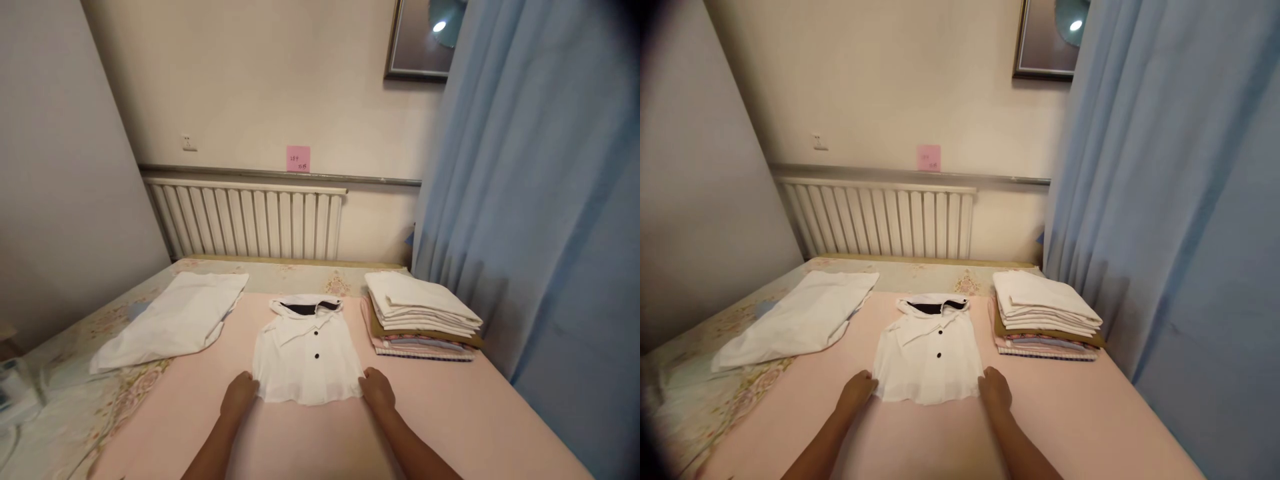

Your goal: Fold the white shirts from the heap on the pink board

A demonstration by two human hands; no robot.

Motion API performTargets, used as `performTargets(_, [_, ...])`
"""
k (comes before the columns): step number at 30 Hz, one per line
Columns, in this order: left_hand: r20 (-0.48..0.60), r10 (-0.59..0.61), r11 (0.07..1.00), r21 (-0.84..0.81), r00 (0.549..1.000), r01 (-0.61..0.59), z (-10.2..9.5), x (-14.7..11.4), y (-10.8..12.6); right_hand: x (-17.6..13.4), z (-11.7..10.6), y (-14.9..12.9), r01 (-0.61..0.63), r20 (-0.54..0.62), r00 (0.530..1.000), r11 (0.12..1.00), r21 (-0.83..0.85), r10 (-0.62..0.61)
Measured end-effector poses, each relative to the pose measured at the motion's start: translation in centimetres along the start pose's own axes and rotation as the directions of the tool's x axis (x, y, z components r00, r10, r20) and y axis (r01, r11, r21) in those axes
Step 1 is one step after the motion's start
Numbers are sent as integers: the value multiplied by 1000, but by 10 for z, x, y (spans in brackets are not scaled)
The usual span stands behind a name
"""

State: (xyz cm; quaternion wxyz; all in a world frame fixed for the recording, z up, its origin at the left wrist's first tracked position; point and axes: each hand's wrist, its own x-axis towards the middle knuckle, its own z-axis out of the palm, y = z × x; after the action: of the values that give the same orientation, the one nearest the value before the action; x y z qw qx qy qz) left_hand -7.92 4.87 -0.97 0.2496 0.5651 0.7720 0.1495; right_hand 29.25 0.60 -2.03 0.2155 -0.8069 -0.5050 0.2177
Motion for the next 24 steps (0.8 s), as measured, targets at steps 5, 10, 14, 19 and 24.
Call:
performTargets(5, [-24, -11, 1000, -24, 1000, 10, -2, -15, -5, -5, -7, 16, 43, -3, 999, 999, 4, -43])
performTargets(10, [34, -30, 991, -131, 999, 35, 3, -47, -16, -17, -19, 39, 89, 13, 996, 996, 10, -89])
performTargets(14, [100, -51, 972, -225, 994, 73, 10, -74, -23, -34, -24, 59, 129, 28, 991, 992, 10, -129])
performTargets(19, [109, -64, 926, -363, 992, 100, 24, -103, -31, -57, -25, 86, 204, 18, 979, 979, 5, -204])
performTargets(24, [23, -65, 919, -388, 998, 69, 33, -114, -38, -74, -27, 106, 194, 23, 981, 981, -11, -193])
